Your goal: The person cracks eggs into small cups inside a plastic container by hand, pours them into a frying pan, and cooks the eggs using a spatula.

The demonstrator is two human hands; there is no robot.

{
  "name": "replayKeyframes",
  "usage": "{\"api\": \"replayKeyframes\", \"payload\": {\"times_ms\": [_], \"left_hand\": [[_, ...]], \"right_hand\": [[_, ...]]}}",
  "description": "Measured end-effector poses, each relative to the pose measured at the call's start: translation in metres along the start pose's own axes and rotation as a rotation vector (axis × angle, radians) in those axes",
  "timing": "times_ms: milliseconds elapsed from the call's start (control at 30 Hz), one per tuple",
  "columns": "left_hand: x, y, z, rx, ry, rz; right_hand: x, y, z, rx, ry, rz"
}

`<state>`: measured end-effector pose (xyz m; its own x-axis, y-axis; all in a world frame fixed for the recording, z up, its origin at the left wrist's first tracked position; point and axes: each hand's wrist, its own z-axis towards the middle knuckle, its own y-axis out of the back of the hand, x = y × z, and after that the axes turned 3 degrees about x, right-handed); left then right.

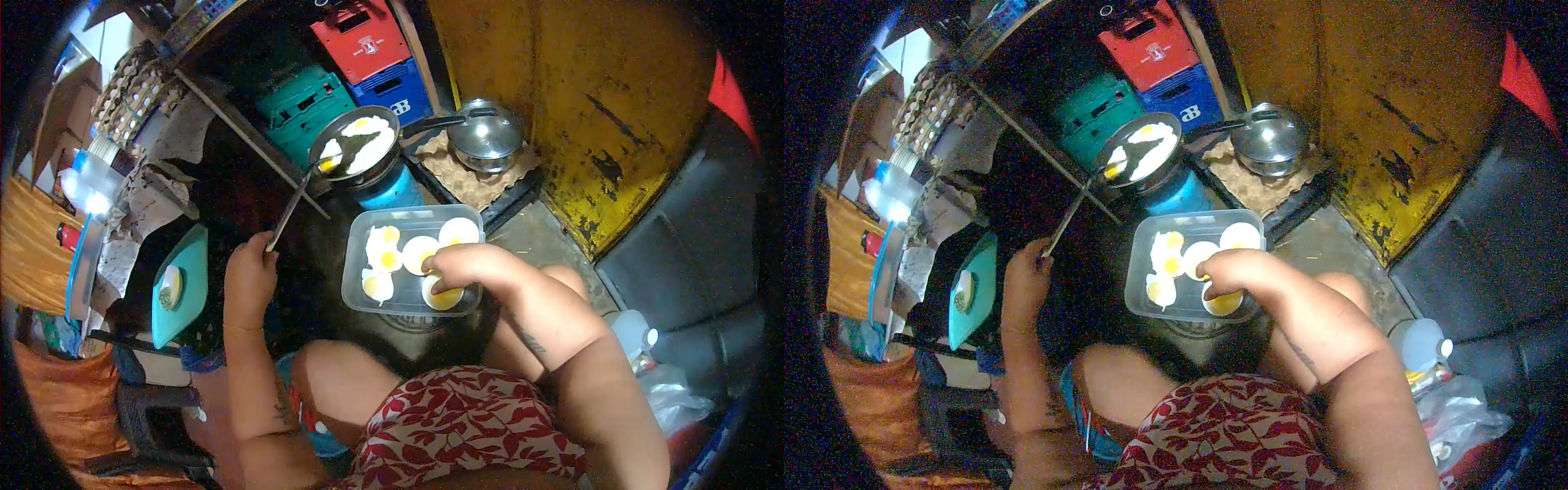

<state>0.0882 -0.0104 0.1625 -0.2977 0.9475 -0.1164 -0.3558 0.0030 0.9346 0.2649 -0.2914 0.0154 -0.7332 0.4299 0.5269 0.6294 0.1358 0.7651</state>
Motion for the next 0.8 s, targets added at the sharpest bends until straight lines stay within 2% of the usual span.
{"api": "replayKeyframes", "payload": {"times_ms": [333, 433, 533, 800], "left_hand": [[-0.031, 0.002, 0.023, 0.12, -0.04, 0.381], [-0.033, -0.007, 0.035, 0.162, 0.042, 0.387], [-0.022, -0.024, 0.044, 0.09, -0.034, 0.338], [-0.017, -0.041, 0.047, 0.048, -0.018, 0.137]], "right_hand": [[0.0, 0.0, -0.001, 0.01, -0.03, 0.0], [-0.001, 0.001, -0.002, 0.011, -0.028, 0.003], [-0.001, 0.003, -0.005, 0.012, -0.036, 0.011], [-0.002, 0.004, -0.008, -0.013, -0.016, 0.002]]}}
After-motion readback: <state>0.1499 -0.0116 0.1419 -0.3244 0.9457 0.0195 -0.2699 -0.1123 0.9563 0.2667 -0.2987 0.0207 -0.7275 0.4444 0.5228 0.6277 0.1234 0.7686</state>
